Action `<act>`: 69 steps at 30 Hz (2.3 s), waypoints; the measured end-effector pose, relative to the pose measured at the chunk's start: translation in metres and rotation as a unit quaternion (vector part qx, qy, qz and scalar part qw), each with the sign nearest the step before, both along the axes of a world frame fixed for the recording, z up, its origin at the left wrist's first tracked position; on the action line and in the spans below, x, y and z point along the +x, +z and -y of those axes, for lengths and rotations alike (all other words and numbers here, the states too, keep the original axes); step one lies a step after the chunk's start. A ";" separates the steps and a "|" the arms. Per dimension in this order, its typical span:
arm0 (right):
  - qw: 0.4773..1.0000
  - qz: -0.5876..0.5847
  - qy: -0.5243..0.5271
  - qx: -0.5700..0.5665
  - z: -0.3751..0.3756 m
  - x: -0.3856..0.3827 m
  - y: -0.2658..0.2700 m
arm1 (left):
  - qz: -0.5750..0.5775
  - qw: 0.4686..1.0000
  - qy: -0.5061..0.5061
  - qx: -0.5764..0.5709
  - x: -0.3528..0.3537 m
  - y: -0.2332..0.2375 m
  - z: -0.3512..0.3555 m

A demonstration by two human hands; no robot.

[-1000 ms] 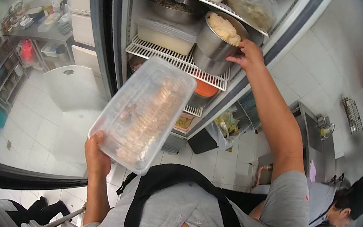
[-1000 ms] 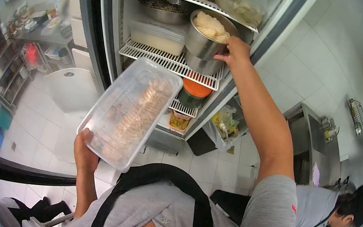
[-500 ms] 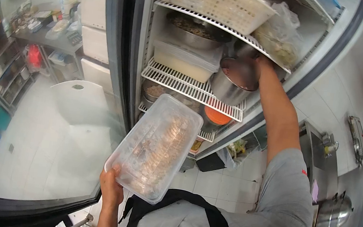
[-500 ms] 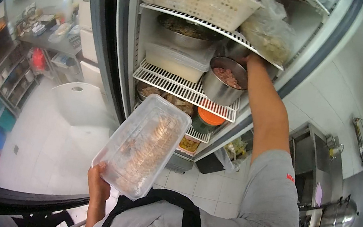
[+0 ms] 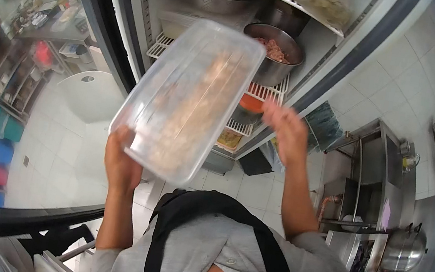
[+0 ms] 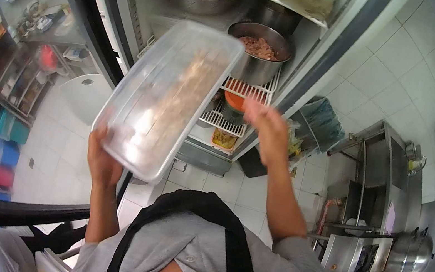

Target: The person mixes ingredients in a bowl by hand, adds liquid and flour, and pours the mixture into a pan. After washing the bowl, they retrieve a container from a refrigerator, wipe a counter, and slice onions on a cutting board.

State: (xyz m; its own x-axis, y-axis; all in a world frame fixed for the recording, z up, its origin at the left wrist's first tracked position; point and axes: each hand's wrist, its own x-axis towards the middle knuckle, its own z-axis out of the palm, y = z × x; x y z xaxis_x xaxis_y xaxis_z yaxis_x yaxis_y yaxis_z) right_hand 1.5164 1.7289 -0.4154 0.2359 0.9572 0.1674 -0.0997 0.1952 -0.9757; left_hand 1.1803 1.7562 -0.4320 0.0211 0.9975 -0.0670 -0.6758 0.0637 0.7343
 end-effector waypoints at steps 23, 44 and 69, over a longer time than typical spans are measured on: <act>0.993 -0.102 0.023 -0.045 -0.099 0.040 -0.012 | -0.534 0.826 0.020 0.181 0.277 0.084 -0.210; 0.869 -0.160 0.449 -0.133 -0.032 -0.005 -0.073 | -0.671 0.719 -0.072 -0.168 -0.002 -0.241 0.116; 0.528 0.493 0.685 -0.096 0.071 -0.434 -0.300 | -0.590 0.805 -0.022 0.057 -0.330 0.020 0.192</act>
